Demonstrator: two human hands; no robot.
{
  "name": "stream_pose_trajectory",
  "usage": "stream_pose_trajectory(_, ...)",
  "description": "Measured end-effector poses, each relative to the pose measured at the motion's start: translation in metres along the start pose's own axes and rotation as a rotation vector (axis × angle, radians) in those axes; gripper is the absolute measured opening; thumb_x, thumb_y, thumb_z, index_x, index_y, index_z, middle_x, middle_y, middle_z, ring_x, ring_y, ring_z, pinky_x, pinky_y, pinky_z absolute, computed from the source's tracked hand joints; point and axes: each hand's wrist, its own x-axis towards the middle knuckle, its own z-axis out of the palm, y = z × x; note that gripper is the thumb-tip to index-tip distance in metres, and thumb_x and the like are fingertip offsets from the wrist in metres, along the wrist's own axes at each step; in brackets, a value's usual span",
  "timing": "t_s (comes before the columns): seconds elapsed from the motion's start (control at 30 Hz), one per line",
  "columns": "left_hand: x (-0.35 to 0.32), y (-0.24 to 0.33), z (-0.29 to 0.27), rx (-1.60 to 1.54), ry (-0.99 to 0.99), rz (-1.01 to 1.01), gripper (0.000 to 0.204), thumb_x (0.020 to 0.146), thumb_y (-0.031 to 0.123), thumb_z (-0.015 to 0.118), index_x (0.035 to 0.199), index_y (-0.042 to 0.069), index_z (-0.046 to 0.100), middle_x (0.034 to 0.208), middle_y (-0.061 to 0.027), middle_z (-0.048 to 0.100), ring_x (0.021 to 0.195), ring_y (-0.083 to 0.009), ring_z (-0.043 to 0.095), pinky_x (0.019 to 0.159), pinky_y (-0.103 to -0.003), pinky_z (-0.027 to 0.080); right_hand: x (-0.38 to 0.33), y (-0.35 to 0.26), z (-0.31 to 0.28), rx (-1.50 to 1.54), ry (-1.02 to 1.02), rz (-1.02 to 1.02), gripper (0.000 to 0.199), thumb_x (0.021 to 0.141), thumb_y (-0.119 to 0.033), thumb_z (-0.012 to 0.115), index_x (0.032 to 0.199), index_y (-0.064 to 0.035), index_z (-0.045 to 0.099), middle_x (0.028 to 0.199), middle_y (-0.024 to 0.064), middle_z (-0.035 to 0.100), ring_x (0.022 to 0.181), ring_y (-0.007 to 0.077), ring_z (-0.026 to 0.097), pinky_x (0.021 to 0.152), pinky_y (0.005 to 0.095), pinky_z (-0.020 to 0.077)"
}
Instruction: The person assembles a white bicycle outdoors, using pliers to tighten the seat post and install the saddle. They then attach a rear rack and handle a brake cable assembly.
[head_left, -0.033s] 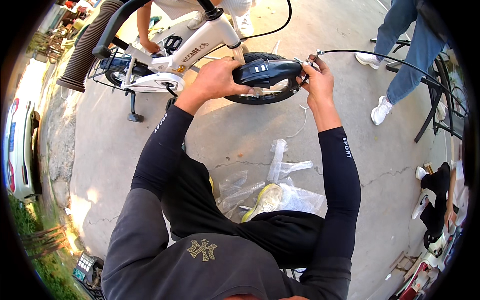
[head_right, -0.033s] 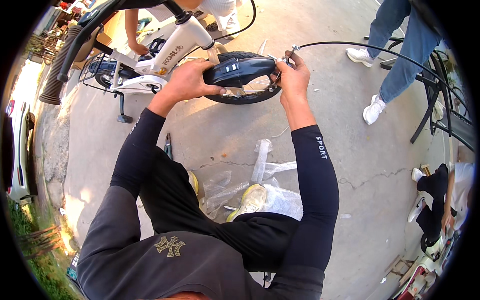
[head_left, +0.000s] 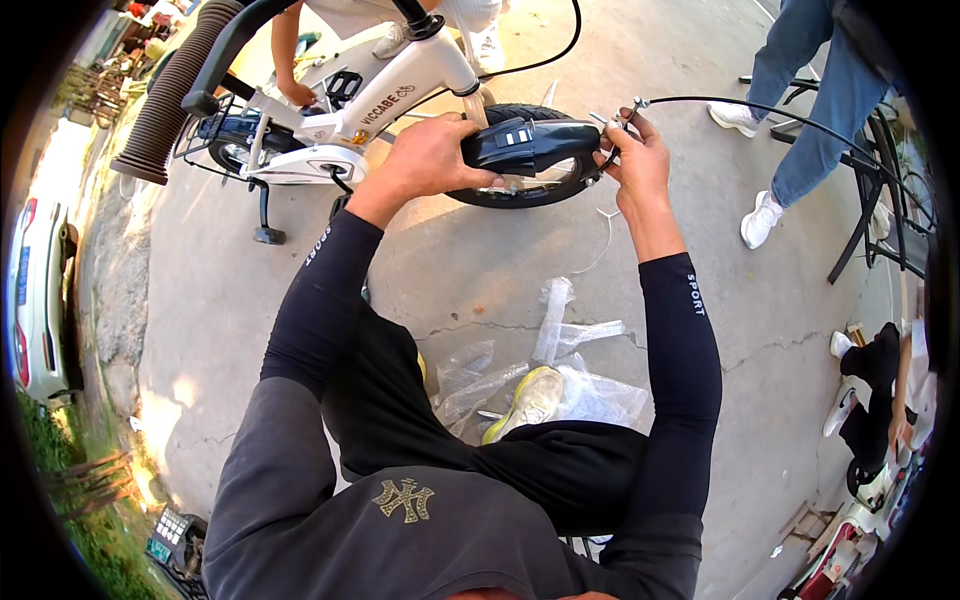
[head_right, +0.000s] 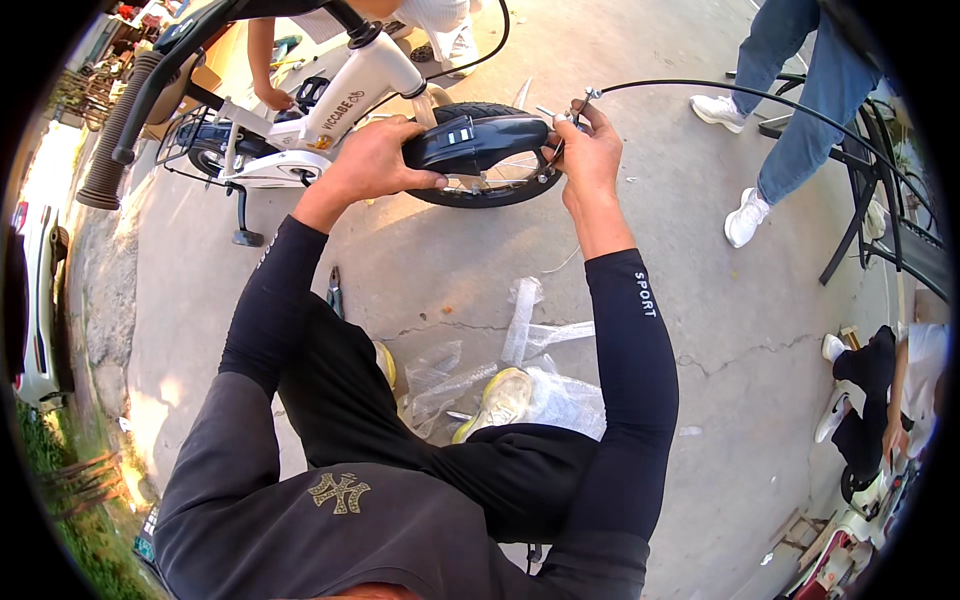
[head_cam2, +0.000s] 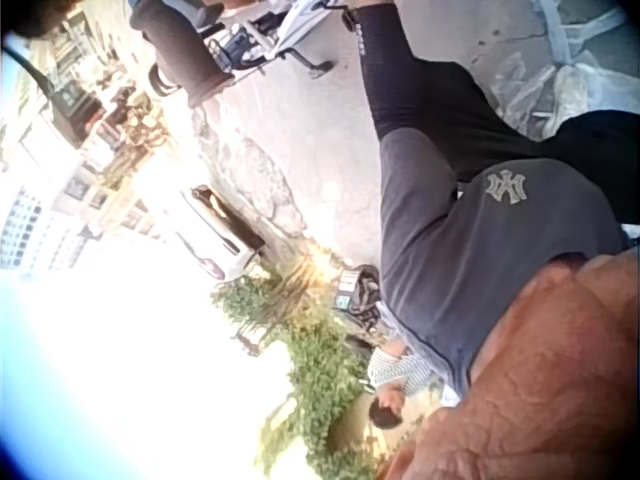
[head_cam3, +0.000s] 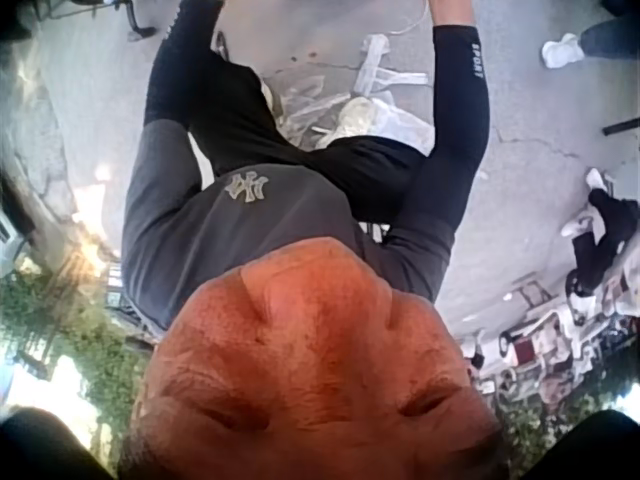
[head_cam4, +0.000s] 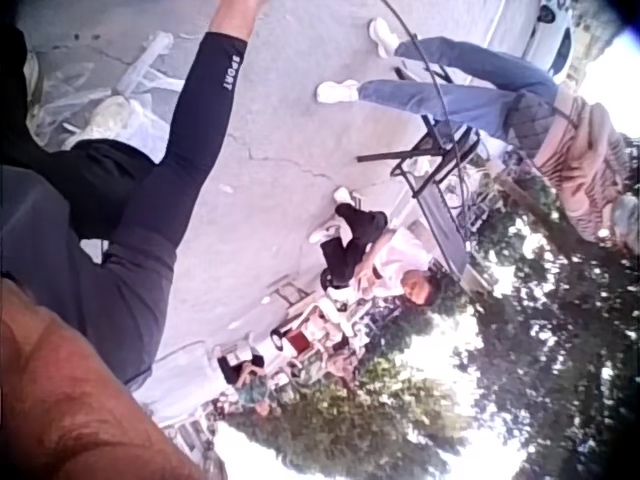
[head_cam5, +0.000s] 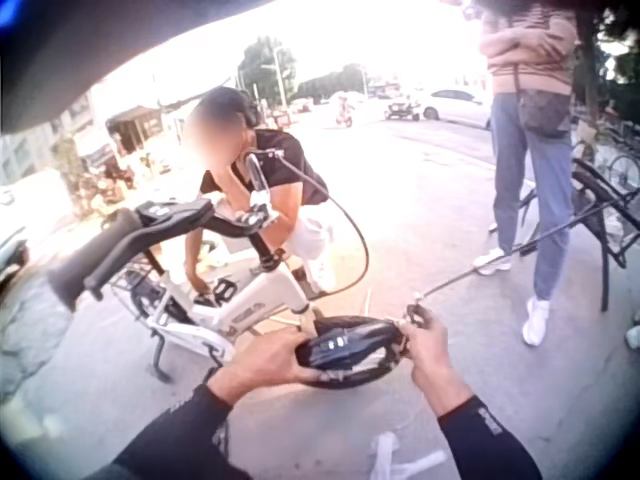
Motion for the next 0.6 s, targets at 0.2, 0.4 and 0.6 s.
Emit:
stream_pose_trajectory(0.2, -0.002, -0.003, -0.006, 0.013, 0.009, -0.004, 0.073, 0.067, 0.058, 0.085, 0.111, 0.001, 0.073, 0.098, -0.0157, 0.071, 0.094, -0.0337, 0.069, 0.085, -0.041, 0.054, 0.004, -0.006, -0.018, -0.043, -0.065, 0.020, 0.037, 0.091, -0.001, 0.068, 0.127, -0.0017, 0.061, 0.091, 0.0058, 0.066, 0.075, 0.0140, 0.065, 0.061, 0.0294, 0.0579)
stream_pose_trajectory(0.4, 0.001, -0.015, -0.001, 0.023, -0.045, -0.018, 0.072, 0.065, 0.062, 0.082, 0.104, 0.002, 0.073, 0.093, -0.0160, 0.071, 0.091, -0.0345, 0.069, 0.082, -0.044, 0.054, -0.011, 0.003, -0.009, 0.042, -0.170, 0.116, 0.037, 0.091, 0.000, 0.067, 0.127, 0.0000, 0.059, 0.088, 0.0061, 0.066, 0.070, 0.0140, 0.066, 0.059, 0.0296, 0.0584)
stream_pose_trajectory(0.6, -0.004, -0.019, -0.007, 0.014, -0.128, -0.085, 0.075, 0.068, 0.065, 0.080, 0.104, -0.001, 0.073, 0.090, -0.0194, 0.072, 0.088, -0.0332, 0.071, 0.081, -0.042, 0.054, -0.006, -0.002, -0.013, 0.067, -0.175, 0.087, 0.036, 0.093, -0.002, 0.068, 0.128, -0.0026, 0.058, 0.093, 0.0087, 0.070, 0.074, 0.0163, 0.070, 0.063, 0.0297, 0.0582)
